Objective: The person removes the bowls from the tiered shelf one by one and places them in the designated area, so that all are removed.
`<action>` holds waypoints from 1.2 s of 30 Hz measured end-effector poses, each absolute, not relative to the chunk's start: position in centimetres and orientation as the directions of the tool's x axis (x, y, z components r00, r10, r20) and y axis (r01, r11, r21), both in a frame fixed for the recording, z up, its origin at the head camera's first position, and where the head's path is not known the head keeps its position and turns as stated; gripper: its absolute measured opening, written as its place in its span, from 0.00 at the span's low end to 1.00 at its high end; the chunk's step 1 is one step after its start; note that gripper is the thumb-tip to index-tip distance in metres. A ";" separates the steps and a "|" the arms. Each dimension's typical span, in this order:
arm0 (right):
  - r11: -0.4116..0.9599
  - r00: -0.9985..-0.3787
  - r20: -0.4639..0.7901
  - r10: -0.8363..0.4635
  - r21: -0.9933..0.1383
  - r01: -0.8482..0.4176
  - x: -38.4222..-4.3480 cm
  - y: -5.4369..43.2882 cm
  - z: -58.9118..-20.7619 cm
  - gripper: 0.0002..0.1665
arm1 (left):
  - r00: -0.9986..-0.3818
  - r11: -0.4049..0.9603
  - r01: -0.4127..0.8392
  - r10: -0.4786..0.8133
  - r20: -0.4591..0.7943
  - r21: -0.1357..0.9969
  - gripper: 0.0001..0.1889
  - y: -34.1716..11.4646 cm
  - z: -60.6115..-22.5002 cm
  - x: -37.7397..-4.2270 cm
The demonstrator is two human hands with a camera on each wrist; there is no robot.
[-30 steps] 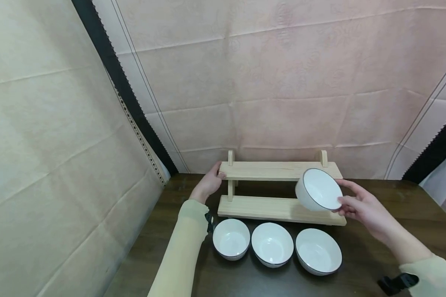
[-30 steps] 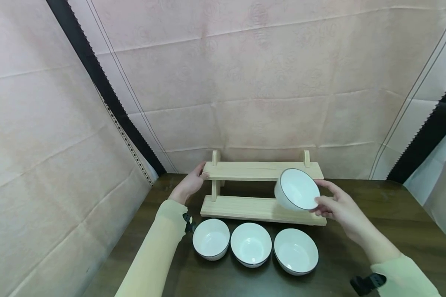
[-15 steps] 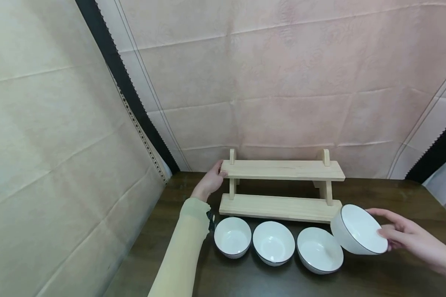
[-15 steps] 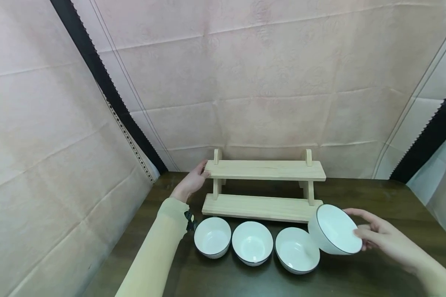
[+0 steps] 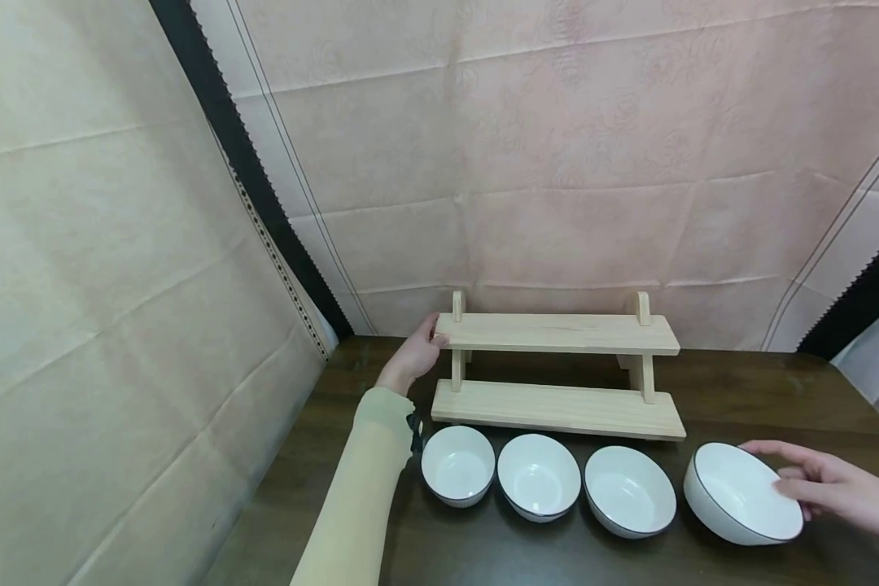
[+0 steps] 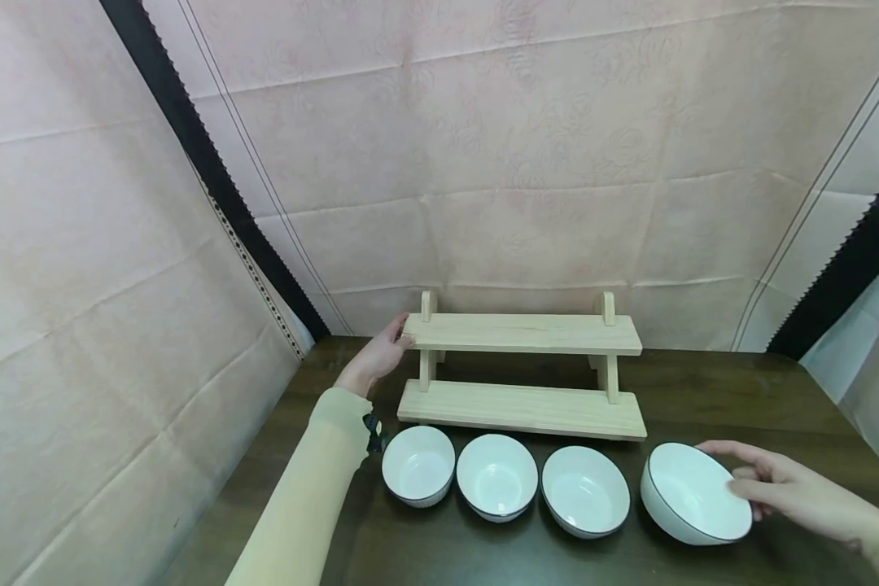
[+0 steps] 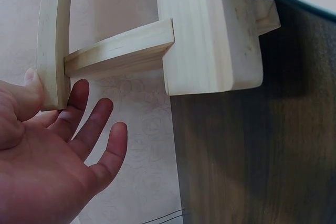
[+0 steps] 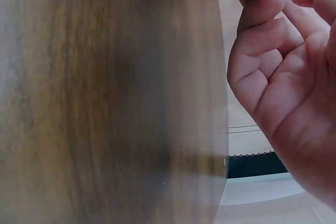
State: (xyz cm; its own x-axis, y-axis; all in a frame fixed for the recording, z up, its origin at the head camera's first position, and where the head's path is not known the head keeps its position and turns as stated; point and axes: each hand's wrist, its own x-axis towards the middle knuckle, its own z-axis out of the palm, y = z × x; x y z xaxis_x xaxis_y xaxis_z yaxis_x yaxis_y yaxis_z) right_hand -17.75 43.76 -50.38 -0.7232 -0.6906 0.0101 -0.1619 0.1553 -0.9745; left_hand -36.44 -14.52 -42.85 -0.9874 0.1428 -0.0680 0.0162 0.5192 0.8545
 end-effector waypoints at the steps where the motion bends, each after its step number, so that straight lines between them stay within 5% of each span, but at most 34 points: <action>1: 0.166 -0.723 -0.003 -0.691 -0.974 -0.155 -17.8 43.8 -50.4 0.32 | -0.987 0.520 0.016 0.142 -0.068 0.854 0.32 -14.5 -42.9 -36.4; 36: 0.389 -0.761 -0.248 -0.599 -0.921 -0.007 -16.9 43.2 -49.6 0.30 | -0.987 0.505 0.029 0.151 -0.055 0.863 0.32 -14.2 -43.1 -36.3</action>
State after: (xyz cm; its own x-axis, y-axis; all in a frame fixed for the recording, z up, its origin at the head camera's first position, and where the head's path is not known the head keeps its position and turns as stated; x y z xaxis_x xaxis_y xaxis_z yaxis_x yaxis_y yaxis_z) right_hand -16.90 43.22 -49.60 -0.7613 -0.5993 -0.2475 -0.0066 0.3889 -0.9213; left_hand -36.26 -14.16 -43.12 -0.9870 0.1511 -0.0551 0.0292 0.5051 0.8626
